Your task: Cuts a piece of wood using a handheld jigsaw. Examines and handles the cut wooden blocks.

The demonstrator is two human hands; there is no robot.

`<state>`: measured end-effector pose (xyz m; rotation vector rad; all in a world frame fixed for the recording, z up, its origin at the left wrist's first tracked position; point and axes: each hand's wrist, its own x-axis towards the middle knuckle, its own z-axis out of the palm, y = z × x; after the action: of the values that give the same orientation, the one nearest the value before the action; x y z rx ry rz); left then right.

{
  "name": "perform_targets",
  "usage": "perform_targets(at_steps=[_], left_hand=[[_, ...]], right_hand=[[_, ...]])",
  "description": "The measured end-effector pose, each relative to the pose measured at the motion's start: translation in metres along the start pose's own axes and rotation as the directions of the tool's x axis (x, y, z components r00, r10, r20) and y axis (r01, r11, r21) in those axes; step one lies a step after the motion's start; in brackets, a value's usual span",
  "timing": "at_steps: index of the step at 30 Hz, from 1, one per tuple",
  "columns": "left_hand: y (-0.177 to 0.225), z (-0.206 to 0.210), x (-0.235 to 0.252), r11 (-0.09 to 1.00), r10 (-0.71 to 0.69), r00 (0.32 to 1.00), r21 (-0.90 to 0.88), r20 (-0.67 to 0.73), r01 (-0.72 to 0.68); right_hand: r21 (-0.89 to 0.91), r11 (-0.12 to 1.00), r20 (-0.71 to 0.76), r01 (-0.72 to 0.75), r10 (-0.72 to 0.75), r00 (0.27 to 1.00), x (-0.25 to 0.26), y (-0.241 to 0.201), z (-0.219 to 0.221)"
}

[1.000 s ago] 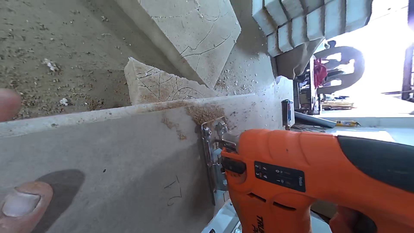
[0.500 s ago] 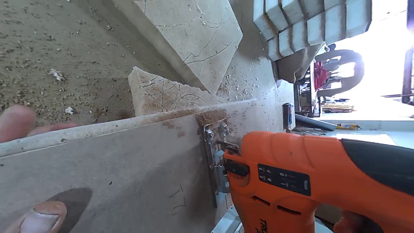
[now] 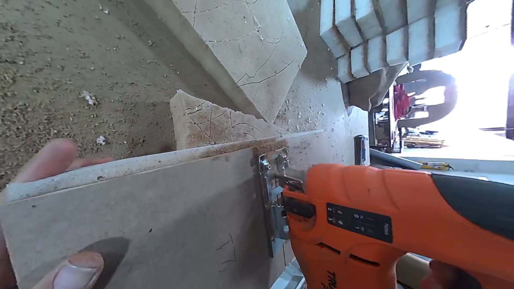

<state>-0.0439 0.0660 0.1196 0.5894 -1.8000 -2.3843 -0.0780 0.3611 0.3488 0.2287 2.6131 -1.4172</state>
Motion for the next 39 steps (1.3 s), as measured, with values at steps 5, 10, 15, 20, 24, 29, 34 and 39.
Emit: perform_targets(at_steps=[5,10,15,20,24,29,34,39], left_hand=[[0.003,0.003,0.001,1.0,-0.003,1.0,0.004,0.007,0.003],[0.006,0.009,0.001,1.0,-0.003,1.0,-0.01,-0.006,0.003],[0.011,0.011,0.003,0.999,-0.027,1.0,0.04,0.006,0.027],[0.006,0.008,0.0,1.0,-0.013,1.0,0.002,0.018,0.013],[0.002,0.008,0.0,1.0,-0.012,0.999,-0.008,0.033,0.012],[-0.001,0.007,0.006,0.999,0.033,0.994,0.031,0.103,-0.037],[-0.002,0.004,0.008,0.997,0.048,0.989,0.046,0.142,-0.055],[-0.007,-0.003,0.009,0.996,0.068,0.981,0.052,0.184,-0.078]], right_hand=[[0.007,1.0,-0.004,-0.017,0.017,1.0,0.002,-0.001,-0.001],[0.006,1.0,0.004,-0.021,0.021,1.0,0.005,-0.003,0.0],[0.015,1.0,0.009,-0.013,0.012,1.0,0.008,-0.003,-0.002],[0.028,0.999,0.004,-0.017,0.017,1.0,0.01,-0.005,0.0],[0.038,0.999,0.004,-0.017,0.017,1.0,0.014,-0.007,0.001],[0.035,0.999,-0.008,-0.025,0.025,1.0,0.018,-0.009,0.004],[0.031,0.999,-0.006,-0.018,0.018,1.0,0.022,-0.011,0.005],[0.023,1.0,0.001,-0.014,0.014,1.0,0.025,-0.011,0.004]])
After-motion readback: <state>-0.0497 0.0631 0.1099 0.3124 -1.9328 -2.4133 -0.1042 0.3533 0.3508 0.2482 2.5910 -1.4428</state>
